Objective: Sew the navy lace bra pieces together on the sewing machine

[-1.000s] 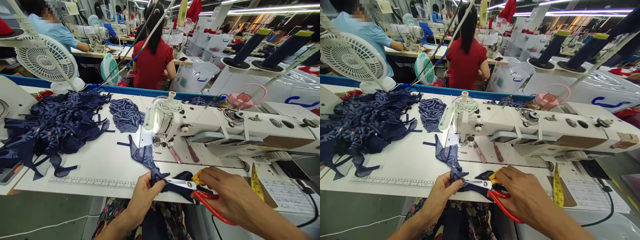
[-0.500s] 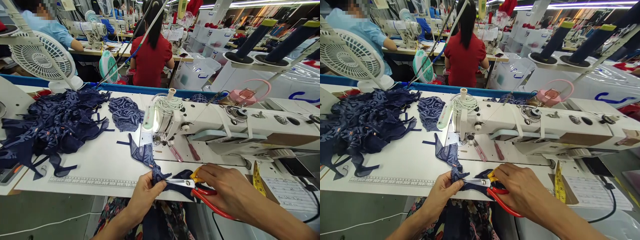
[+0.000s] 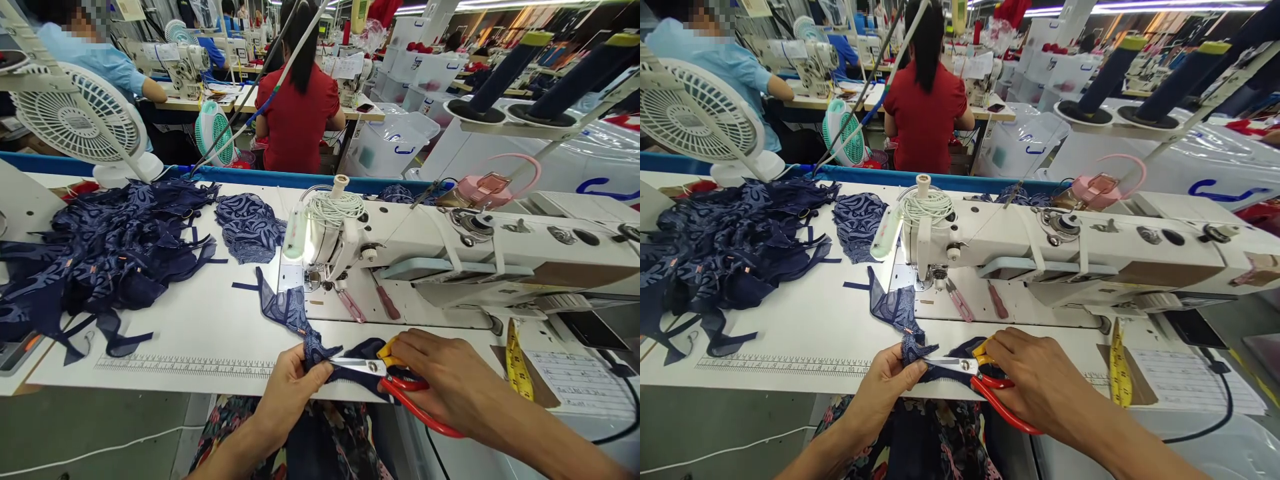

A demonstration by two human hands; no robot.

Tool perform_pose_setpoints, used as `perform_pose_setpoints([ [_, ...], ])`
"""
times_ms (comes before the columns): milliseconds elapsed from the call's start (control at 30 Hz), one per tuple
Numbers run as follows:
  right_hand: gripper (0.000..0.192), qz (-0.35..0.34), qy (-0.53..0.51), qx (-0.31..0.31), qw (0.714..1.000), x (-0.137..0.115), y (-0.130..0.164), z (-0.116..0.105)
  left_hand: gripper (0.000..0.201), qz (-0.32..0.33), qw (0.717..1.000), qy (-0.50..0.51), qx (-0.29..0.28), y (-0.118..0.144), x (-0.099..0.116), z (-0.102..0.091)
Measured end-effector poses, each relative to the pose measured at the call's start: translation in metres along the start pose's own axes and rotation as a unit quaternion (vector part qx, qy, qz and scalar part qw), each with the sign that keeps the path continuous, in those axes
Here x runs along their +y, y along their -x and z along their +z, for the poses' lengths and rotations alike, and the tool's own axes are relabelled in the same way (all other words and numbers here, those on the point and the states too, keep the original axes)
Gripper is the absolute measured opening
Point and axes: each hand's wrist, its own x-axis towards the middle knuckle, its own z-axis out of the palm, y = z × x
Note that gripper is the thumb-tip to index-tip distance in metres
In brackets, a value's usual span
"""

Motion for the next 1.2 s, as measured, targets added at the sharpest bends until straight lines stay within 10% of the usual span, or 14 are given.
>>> perform_pose_setpoints([
  [1200,0.033,0.147,-0.113,0.017,0.983,0.000,0.014,0.028,0.037,-0.006,0.996,0.070,0.047,-0.005,-0.007,-0.005],
])
